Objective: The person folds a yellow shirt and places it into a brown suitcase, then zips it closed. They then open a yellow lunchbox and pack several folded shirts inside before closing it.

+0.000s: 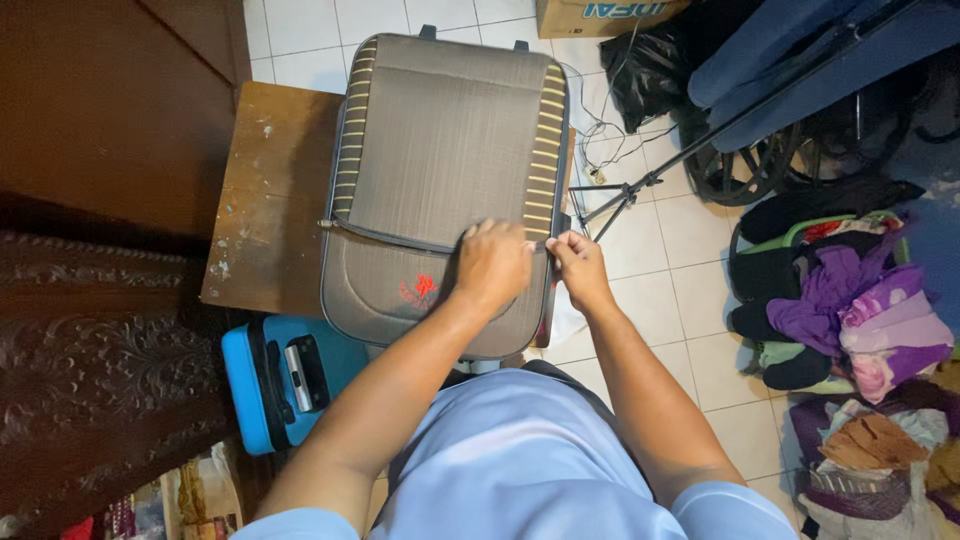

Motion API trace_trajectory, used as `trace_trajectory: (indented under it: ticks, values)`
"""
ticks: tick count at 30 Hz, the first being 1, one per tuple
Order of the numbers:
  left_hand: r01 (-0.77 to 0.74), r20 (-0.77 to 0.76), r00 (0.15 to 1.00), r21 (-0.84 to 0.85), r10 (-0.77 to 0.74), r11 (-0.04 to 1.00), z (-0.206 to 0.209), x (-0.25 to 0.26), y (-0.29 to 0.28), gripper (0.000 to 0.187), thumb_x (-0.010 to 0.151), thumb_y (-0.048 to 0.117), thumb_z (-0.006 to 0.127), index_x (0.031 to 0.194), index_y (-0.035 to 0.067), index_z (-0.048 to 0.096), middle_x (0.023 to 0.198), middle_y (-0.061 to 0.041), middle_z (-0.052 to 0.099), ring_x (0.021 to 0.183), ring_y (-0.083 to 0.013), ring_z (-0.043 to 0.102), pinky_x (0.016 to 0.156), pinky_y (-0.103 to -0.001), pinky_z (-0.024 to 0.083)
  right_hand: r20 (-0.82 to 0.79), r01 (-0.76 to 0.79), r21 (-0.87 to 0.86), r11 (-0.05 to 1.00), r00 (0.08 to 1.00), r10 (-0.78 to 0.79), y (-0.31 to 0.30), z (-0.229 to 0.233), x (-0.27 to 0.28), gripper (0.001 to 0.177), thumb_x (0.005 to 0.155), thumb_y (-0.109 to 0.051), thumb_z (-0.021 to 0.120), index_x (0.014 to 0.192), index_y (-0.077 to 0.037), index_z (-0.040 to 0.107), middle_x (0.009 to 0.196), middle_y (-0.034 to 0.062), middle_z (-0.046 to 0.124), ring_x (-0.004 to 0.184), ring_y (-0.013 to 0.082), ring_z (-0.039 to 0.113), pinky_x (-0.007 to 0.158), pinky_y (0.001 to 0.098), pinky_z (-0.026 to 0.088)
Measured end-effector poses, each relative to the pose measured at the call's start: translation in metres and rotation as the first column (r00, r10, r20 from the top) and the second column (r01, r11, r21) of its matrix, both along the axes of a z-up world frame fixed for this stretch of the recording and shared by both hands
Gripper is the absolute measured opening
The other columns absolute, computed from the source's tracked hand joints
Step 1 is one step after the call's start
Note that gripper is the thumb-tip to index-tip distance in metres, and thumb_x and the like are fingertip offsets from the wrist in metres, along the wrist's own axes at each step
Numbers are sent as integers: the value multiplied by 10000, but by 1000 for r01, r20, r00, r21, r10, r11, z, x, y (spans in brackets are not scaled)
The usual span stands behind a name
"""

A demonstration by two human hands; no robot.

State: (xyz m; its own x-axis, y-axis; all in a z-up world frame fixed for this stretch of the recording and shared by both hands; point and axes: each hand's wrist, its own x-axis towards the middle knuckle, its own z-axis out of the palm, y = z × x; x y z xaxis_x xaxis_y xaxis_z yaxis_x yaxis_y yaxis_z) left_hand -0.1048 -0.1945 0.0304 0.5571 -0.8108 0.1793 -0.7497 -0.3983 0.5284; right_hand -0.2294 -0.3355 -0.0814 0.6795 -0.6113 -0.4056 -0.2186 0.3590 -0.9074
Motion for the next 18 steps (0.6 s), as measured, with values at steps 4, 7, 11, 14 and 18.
trace_trajectory:
  ticks: [4, 7, 11, 14, 18]
  values:
    - [-20, -52, 998, 29, 21, 999, 9, 6, 18, 196, 872, 249, 706, 850, 54, 700, 884, -130, 701, 912, -349, 635, 846, -504, 472, 25, 48, -192, 980, 999, -44, 8, -8, 4, 269, 986, -133, 675, 746, -79, 565, 655, -32, 538, 567, 65, 466, 492, 252, 374]
    - [-30, -51, 998, 49, 33, 998, 13, 14, 31, 210, 858, 263, 721, 791, 66, 694, 866, -123, 706, 901, -359, 633, 822, -518, 468, -20, 93, -181, 979, 995, -98, 10, -11, 1, 256, 947, -138, 650, 717, -93, 547, 635, -43, 535, 537, 59, 461, 463, 250, 375]
    - [-52, 57, 997, -14, 53, 999, 20, 44, 62, 216, 853, 241, 740, 757, 57, 681, 832, -159, 695, 850, -396, 623, 790, -521, 477, -4, 130, -305, 943, 990, -138, 4, -12, 7, 224, 943, -122, 668, 744, -97, 568, 675, -63, 539, 588, 27, 459, 510, 221, 371]
    - [-166, 32, 986, -11, 166, 986, 27, 81, 114, 262, 857, 227, 764, 695, 56, 650, 754, -151, 662, 787, -386, 605, 743, -512, 474, -51, 121, -290, 949, 989, -141, 4, -19, 15, 223, 934, -127, 670, 740, -93, 566, 645, -53, 535, 548, 38, 450, 478, 232, 352]
    - [-126, -65, 990, -62, 122, 990, 18, 92, 143, 309, 870, 233, 785, 691, 52, 611, 709, -124, 635, 743, -366, 579, 704, -500, 466, -35, 116, -290, 950, 991, -132, 17, -32, 0, 222, 947, -133, 652, 745, -95, 568, 659, -63, 533, 560, 31, 443, 485, 228, 346]
